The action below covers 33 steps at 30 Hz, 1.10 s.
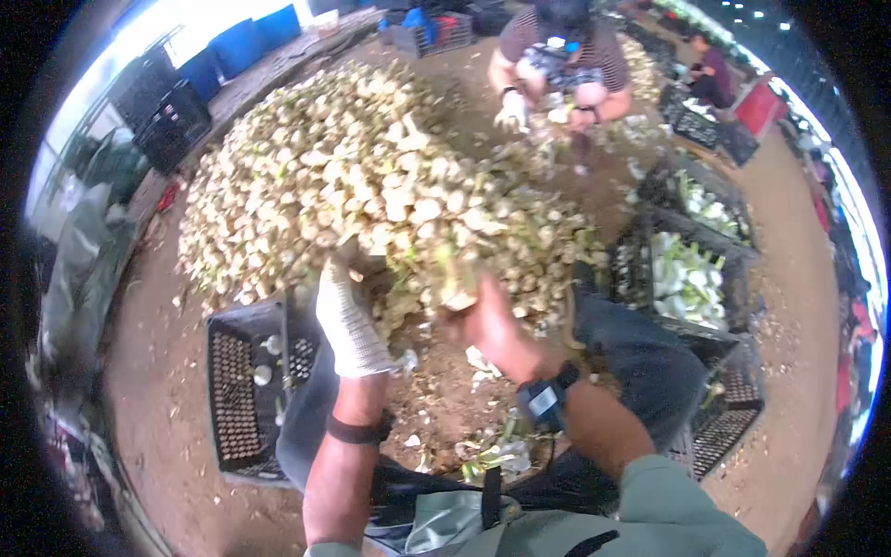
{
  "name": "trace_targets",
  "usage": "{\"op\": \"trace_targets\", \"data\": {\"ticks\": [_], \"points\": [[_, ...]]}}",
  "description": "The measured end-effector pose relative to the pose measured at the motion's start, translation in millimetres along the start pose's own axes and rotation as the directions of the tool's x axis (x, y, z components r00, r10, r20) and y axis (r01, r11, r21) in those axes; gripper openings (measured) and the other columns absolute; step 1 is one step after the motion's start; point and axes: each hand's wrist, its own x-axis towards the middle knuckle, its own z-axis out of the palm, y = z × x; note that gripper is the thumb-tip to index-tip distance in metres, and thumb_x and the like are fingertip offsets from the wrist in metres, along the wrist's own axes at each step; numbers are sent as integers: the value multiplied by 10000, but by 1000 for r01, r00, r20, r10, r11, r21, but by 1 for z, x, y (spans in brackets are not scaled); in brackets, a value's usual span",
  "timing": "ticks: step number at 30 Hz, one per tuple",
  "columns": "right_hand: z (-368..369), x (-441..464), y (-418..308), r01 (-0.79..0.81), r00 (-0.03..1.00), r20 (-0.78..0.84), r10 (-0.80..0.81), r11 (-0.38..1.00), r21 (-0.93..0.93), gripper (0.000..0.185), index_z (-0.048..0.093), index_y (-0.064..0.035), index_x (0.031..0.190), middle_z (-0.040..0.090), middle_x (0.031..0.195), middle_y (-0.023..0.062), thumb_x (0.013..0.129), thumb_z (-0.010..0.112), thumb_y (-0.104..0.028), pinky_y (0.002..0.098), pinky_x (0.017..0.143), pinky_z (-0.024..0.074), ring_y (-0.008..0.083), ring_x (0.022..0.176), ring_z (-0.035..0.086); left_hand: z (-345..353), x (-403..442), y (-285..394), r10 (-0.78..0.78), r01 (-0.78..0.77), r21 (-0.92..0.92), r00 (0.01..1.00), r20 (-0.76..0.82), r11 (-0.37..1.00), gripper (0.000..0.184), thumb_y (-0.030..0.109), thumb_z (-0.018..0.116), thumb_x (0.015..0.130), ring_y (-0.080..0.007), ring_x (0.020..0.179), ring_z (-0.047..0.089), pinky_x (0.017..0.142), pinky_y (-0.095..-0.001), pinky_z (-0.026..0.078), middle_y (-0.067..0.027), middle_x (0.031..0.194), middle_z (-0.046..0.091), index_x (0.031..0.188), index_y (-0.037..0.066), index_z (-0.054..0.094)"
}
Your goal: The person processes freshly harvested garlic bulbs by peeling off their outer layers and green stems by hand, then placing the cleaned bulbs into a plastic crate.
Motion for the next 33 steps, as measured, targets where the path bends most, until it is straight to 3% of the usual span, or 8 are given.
{"op": "trace_targets", "data": {"ticks": [3, 6, 11, 13, 16, 18, 23, 33], "points": [[11, -18, 18, 115, 966, 232, -114, 993, 9, 650, 420, -79, 1367, 603, 1171, 97, 947, 420, -576, 354, 785, 525, 206, 985, 625, 0, -3, -45, -32, 30, 23, 995, 93, 999, 422, 323, 490, 988, -142, 929, 556, 772, -287, 483, -65, 1005, 610, 1242, -8, 549], [23, -51, 8, 93, 968, 250, 10, 914, -396, 741, 359, -64, 1408, 613, 955, 109, 959, 242, -642, 209, 366, 421, 124, 464, 520, -4, 0, -77, -223, 281, -351, 955, 197, 893, 462, 371, 499, 982, -137, 740, 560, 686, -284, 501, -25, 841, 551, 1237, -13, 528], [-2, -55, -13, 356, 922, 304, -239, 215, -910, 628, 556, -39, 895, 509, 596, 42, 975, 291, -602, 359, 410, 415, 189, 440, 470, 32, -21, -10, -351, 471, -438, 877, 328, 766, 483, 541, 519, 928, -166, 637, 558, 554, -308, 488, -66, 725, 564, 967, 61, 567], [-3, -65, -20, 472, 566, 469, -678, -201, -859, 456, 570, -34, 880, 538, 620, 69, 957, 482, -474, 371, 452, 433, 211, 483, 512, 36, -25, -9, -348, 444, -424, 893, 287, 789, 529, 541, 510, 932, -135, 538, 531, 470, -263, 441, -53, 707, 565, 1035, 23, 542], [9, -76, -31, 561, 581, 506, -637, -137, -816, 253, 582, -21, 882, 590, 673, 100, 867, 639, -267, 383, 496, 451, 224, 541, 563, 33, -24, -14, -277, 333, -164, 915, 292, 928, 531, 475, 476, 967, -171, 697, 606, 615, -287, 528, -83, 805, 616, 1143, -20, 554], [12, -77, -35, 677, 498, 605, -621, -158, -719, 222, 590, -35, 949, 619, 766, 132, 788, 691, -149, 403, 546, 449, 287, 622, 602, 44, -26, -29, -67, 86, -87, 978, 200, 993, 528, 492, 497, 958, -134, 544, 538, 463, -253, 436, -68, 709, 576, 1081, -20, 546], [13, -64, -46, 691, 591, 608, -531, -57, -721, 215, 537, -29, 905, 554, 702, 119, 778, 685, -119, 400, 564, 445, 304, 621, 579, 43, -7, -34, -61, 65, -17, 983, 174, 998, 479, 441, 484, 978, -113, 586, 532, 536, -249, 463, -46, 716, 570, 1075, -17, 581], [-1, -36, -51, 681, 410, 510, -757, -118, -722, 230, 445, -45, 855, 517, 678, 157, 788, 654, -112, 438, 511, 409, 358, 579, 542, 47, 16, -83, 66, -111, 187, 971, 229, 976, 406, 336, 466, 1000, -121, 811, 555, 732, -289, 494, -46, 985, 600, 1187, -12, 559]]}}
